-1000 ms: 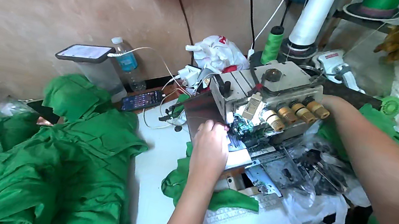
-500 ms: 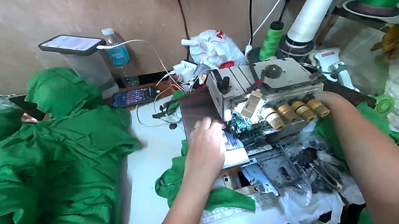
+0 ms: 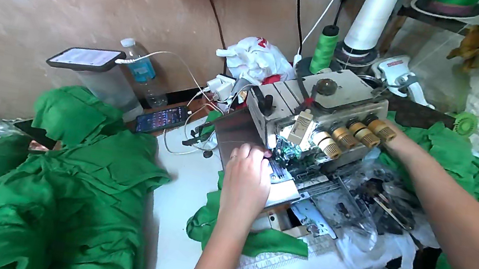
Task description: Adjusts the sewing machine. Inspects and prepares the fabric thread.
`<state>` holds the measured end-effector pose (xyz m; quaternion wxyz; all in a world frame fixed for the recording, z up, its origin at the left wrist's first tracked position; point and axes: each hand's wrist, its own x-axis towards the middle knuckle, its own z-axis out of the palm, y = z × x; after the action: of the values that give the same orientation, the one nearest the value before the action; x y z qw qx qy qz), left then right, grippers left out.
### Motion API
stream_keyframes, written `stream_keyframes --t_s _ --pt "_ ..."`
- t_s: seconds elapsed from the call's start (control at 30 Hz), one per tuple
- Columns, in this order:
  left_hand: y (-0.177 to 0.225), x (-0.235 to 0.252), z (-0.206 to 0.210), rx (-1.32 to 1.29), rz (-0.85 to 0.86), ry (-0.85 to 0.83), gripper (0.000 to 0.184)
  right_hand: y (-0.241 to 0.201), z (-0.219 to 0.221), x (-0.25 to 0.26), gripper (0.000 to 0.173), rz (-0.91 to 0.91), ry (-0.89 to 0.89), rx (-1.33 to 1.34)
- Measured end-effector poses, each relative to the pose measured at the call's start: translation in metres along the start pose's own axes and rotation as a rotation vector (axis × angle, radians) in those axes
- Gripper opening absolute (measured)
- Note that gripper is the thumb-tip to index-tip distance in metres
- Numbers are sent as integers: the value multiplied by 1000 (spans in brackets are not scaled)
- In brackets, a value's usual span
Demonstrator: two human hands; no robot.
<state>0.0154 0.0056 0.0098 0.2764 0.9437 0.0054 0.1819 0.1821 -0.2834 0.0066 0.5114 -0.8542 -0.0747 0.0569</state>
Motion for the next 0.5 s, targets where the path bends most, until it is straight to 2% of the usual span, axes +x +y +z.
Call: stream_keyframes --t_s 0.07,0.33,0.5 --pt "-1 0 0 -34 11 6 26 22 1 6 39 -74 48 15" --pt "-7 2 1 -98 32 25 26 46 4 9 38 -117 104 -46" --pt "-8 1 1 -90 49 40 26 34 -5 21 35 -187 60 -162"
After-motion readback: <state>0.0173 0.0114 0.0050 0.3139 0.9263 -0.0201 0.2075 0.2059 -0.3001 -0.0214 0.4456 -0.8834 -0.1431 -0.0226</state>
